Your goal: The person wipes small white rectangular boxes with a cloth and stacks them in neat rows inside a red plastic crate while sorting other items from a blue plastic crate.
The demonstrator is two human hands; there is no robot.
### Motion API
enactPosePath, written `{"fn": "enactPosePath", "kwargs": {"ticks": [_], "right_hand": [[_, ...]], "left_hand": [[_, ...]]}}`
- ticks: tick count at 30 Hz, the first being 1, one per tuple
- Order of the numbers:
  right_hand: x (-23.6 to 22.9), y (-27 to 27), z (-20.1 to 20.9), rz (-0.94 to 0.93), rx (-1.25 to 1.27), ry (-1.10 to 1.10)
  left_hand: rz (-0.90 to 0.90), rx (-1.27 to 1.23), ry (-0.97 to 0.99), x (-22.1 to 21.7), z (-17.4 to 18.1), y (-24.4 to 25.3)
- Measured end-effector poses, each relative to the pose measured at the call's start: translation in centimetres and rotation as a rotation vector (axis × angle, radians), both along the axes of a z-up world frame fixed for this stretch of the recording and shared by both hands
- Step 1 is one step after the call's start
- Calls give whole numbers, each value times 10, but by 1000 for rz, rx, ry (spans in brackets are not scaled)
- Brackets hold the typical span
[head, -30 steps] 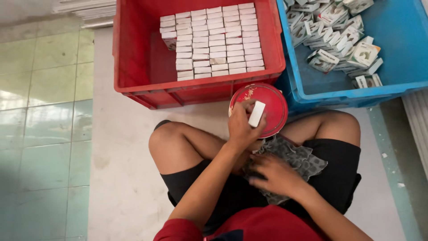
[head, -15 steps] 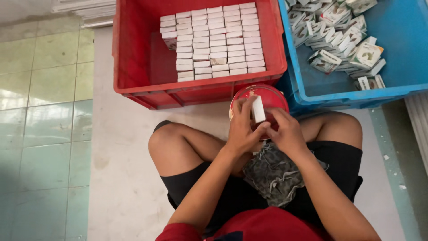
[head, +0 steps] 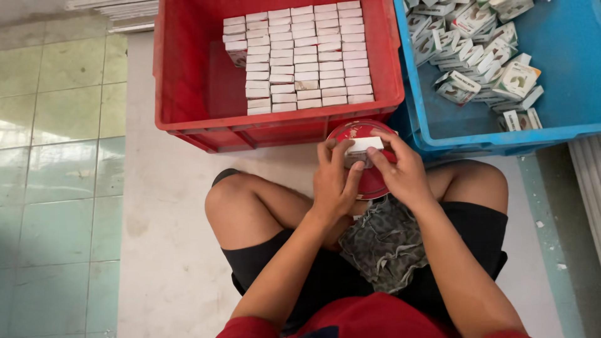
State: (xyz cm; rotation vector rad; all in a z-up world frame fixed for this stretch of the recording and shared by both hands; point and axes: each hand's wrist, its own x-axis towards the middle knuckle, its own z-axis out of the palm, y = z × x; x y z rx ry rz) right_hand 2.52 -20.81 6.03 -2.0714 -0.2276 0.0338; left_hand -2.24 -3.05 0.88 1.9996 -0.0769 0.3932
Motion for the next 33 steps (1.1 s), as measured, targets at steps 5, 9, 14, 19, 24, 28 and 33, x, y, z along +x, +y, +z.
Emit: {"fn": "enactPosePath", "kwargs": {"ticks": [5, 9, 14, 19, 24, 28, 33], "right_hand": [[3, 0, -5, 90, -15, 108], [-5, -3, -11, 163, 234, 135], [-1, -17, -29, 290, 468, 236], [-3, -16, -20, 336, 439, 285], [-6, -11, -4, 334, 426, 347], [-7, -9, 9, 343, 371, 343], [2, -11, 1, 338, 355, 320]], "left_hand": [[129, 47, -211, 4, 8, 3], [85, 110, -289, 10, 15, 15], [-19, 300, -215, 5, 44, 35], [-202, 439, -4, 5, 77, 49], [-298, 562, 61, 9, 110, 49], [-378, 600, 2, 15, 102, 47], [-323, 704, -228, 22, 58, 41]]}}
